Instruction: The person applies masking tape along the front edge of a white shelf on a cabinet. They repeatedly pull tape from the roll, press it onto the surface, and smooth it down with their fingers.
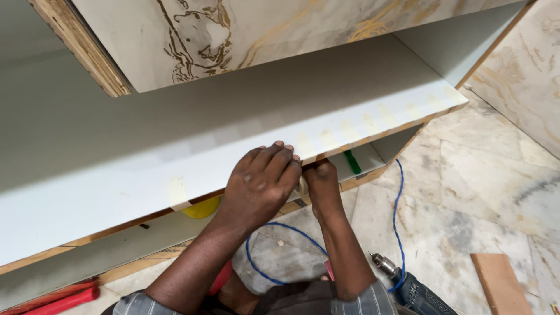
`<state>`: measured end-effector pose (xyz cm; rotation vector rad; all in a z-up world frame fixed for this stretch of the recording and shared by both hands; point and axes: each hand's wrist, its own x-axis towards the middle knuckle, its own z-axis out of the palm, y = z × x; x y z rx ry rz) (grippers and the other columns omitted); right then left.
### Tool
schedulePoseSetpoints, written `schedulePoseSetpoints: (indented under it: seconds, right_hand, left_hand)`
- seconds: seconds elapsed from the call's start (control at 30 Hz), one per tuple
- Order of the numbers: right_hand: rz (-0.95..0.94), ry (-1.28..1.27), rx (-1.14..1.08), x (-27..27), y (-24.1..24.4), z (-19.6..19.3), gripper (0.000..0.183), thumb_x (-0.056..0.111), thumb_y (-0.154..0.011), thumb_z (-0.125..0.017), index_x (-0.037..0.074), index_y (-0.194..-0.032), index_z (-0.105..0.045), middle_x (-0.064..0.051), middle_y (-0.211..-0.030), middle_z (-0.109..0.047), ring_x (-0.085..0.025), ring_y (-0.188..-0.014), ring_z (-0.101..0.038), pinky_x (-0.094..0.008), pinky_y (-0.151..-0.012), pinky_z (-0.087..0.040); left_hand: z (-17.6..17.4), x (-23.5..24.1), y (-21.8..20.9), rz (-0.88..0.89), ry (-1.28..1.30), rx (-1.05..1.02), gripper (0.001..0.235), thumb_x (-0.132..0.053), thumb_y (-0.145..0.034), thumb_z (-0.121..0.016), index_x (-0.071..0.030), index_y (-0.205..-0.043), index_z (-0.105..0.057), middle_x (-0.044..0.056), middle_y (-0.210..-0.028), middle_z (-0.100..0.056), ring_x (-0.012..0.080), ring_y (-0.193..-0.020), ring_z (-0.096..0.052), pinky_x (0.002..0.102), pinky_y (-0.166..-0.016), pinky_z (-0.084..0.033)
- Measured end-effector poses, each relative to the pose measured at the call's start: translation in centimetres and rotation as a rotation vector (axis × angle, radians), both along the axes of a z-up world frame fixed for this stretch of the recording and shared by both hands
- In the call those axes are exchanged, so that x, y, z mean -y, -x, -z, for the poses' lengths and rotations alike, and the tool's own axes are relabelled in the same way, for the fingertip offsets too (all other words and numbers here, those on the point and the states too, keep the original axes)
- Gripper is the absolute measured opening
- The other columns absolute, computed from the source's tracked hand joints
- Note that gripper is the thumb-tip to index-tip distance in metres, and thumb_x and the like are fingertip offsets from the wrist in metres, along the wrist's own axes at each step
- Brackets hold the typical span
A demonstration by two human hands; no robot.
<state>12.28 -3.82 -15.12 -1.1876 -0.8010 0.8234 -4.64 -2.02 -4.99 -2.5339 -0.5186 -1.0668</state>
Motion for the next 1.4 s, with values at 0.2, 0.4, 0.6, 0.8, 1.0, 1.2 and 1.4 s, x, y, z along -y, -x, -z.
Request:
schedulePoseSetpoints:
  seconds: [0.2,0.4,0.6,0.8,1.0,1.2,1.4]
  right_hand:
    - [-0.034,-0.156,0.117,-3.9,-1.8,2.4,0.018,0.008,-0.097,-0.066,0.0,-0.113,-0.065,-0.007,-0.104,-0.07,-0.016,-0.094,-0.066,-0.032,-0.081,-0.057]
    - [-0.039,-0.218,0.316,-5.6,-2.5,5.2,0.021,0.016,-0.102,-0.068,0.002,-0.117,-0.063,-0.008,-0.11,-0.071,-0.019,-0.098,-0.069,-0.035,-0.084,-0.06]
    - [0.003,-0.457,0.922,-5.5,-2.6,3.5,0.036,0.02,-0.107,-0.059,-0.003,-0.134,-0.055,-0.015,-0.133,-0.061,-0.028,-0.125,-0.059,-0.043,-0.105,-0.053]
    - [0.543,-0.29,1.581,-4.5,0.6,0.7,0.017,0.018,-0.108,-0.061,0.008,-0.122,-0.064,-0.002,-0.119,-0.07,-0.018,-0.11,-0.063,-0.039,-0.093,-0.053]
    - [0.65,-0.303,1.605,-5.0,2.2,-1.0,0.022,0.019,-0.106,-0.063,0.01,-0.126,-0.058,-0.002,-0.124,-0.067,-0.017,-0.111,-0.06,-0.038,-0.093,-0.051]
    - [0.585,-0.307,1.531,-5.5,3.9,-1.2,0.032,0.02,-0.104,-0.064,0.012,-0.132,-0.052,-0.002,-0.129,-0.063,-0.015,-0.115,-0.058,-0.037,-0.097,-0.049]
    - [0.461,-0.298,1.343,-5.6,5.7,-1.1,0.042,0.021,-0.102,-0.066,0.013,-0.138,-0.046,-0.002,-0.135,-0.059,-0.014,-0.12,-0.056,-0.036,-0.1,-0.048]
  left_hand:
    - [0.2,-0.2,-0.7,-0.043,0.025,-0.03,0.01,-0.004,-0.093,-0.07,-0.003,-0.103,-0.071,0.016,-0.109,-0.075,0.0282,-0.115,-0.072,0.045,-0.095,-0.06]
    - [-0.4,-0.2,-3.0,-0.204,-0.075,-0.1,0.037,-0.013,-0.081,-0.067,0.003,-0.115,-0.07,0.017,-0.111,-0.073,0.026,-0.102,-0.068,0.04,-0.082,-0.058]
    - [0.0,-1.3,-5.4,-0.342,-0.267,-0.186,0.022,-0.019,-0.09,-0.068,-0.001,-0.103,-0.067,0.017,-0.103,-0.072,0.0264,-0.102,-0.069,0.041,-0.079,-0.058]
    - [0.9,-1.6,-6.5,-0.425,-0.367,-0.326,0.017,-0.022,-0.092,-0.065,-0.005,-0.096,-0.062,0.018,-0.095,-0.072,0.0294,-0.096,-0.07,0.04,-0.079,-0.054]
    - [1.4,-1.8,-6.3,-0.465,-0.452,-0.368,0.014,-0.02,-0.096,-0.062,-0.007,-0.094,-0.06,0.014,-0.087,-0.067,0.0299,-0.096,-0.069,0.037,-0.081,-0.048]
    - [-0.6,-1.1,-5.6,-0.407,-0.38,-0.344,0.015,-0.02,-0.096,-0.061,-0.006,-0.1,-0.063,0.017,-0.094,-0.069,0.0318,-0.099,-0.068,0.039,-0.089,-0.049]
    - [-4.6,-2.2,-2.6,-0.098,0.481,-0.284,0.043,-0.048,-0.094,-0.067,-0.006,-0.102,-0.072,0.014,-0.107,-0.073,0.0317,-0.108,-0.067,0.049,-0.098,-0.046]
